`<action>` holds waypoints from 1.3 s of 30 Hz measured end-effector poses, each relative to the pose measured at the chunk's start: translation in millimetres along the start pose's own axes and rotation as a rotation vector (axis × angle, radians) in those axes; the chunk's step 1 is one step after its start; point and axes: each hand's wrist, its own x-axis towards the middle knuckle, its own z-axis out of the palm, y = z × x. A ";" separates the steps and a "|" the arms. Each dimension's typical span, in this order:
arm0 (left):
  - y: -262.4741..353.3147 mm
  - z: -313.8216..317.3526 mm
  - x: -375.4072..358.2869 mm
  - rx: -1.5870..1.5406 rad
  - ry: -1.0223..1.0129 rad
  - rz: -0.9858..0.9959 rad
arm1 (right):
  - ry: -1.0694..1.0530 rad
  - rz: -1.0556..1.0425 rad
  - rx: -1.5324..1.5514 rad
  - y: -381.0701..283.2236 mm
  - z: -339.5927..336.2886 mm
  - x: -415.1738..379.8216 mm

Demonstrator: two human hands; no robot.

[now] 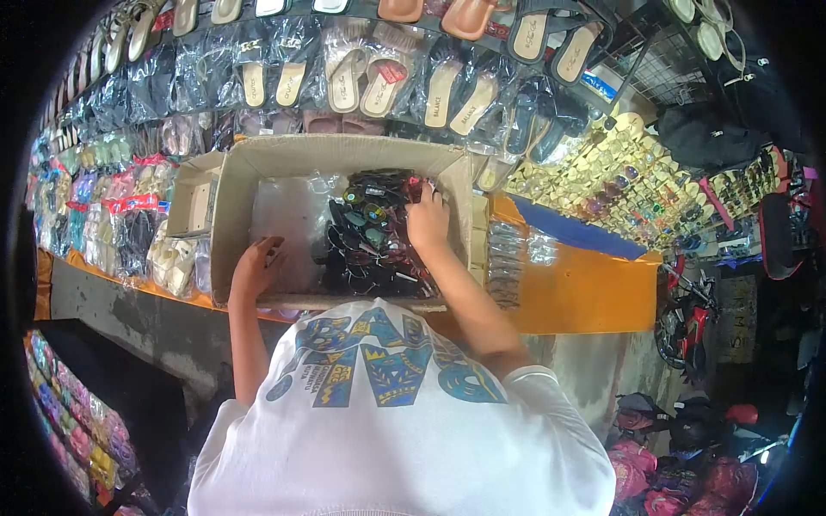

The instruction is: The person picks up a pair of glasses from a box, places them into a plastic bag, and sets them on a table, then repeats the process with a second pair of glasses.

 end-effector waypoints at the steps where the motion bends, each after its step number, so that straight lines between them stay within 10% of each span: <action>1: 4.0 -1.5 0.3 -0.008 0.004 -0.017 | -0.002 0.007 -0.010 -0.3 0.8 -0.5; 28: 3.7 -1.4 1.9 0.014 0.009 -0.006 | 0.136 0.354 0.835 24.5 -65.3 -25.0; 39: 81.0 -13.6 9.9 -0.213 0.023 0.169 | -0.292 0.172 1.436 -11.9 -96.6 -54.2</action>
